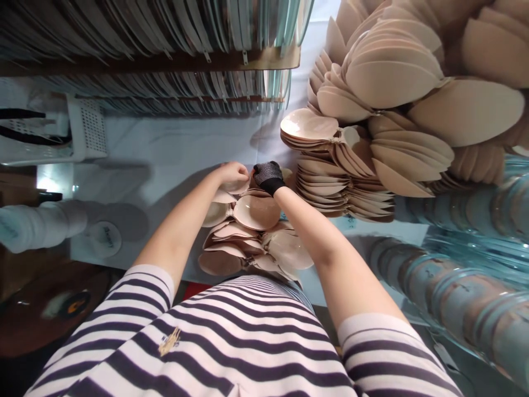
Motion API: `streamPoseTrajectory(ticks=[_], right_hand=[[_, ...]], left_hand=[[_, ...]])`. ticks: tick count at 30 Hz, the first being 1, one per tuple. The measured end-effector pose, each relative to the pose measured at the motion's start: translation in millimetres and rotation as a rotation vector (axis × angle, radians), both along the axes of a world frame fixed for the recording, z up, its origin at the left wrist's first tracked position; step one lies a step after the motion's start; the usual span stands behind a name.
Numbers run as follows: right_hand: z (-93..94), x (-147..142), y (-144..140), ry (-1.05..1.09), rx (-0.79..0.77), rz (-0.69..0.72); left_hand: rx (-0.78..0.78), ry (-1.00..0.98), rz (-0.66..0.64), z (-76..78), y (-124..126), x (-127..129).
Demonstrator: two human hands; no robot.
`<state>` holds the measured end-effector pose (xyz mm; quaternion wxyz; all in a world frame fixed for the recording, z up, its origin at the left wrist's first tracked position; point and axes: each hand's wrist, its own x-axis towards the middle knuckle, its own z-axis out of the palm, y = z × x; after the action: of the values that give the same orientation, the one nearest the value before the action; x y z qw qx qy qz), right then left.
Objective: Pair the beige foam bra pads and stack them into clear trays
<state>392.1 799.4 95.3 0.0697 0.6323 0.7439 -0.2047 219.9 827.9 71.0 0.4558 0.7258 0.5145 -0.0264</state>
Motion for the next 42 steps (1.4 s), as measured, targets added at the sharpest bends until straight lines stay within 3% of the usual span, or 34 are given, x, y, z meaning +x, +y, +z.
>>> streamPoseTrajectory(ticks=[6,11,17,21,27,34,38,42], right_hand=[[2.4,-2,1,-0.014,-0.030,-0.021],[0.5,-1,4,0.002,-0.055,-0.061],[-4.4,-1,3,0.110,-0.109,-0.202],[-7.7,0,2,0.197,-0.146,-0.288],[-16.3,3,2,0.224,-0.116,-0.356],[-19.8,4,-7,0.250,-0.099,-0.391],[-9.9,3,-12,0.114,-0.059,-0.287],[2.5,1,-8,-0.059,0.017,0.087]], left_hand=[[-0.115,-0.078,-0.025,-2.0,10,-3],[-0.010,-0.026,0.051,-5.6,3,0],[0.029,-0.032,0.172,-2.0,-13,8],[0.057,0.000,0.182,2.9,-17,15],[0.274,0.171,0.149,9.2,-18,27],[0.198,0.144,0.264,6.7,-28,41],[0.284,0.191,0.203,9.1,-31,40],[0.351,0.210,0.004,18.3,-24,32]])
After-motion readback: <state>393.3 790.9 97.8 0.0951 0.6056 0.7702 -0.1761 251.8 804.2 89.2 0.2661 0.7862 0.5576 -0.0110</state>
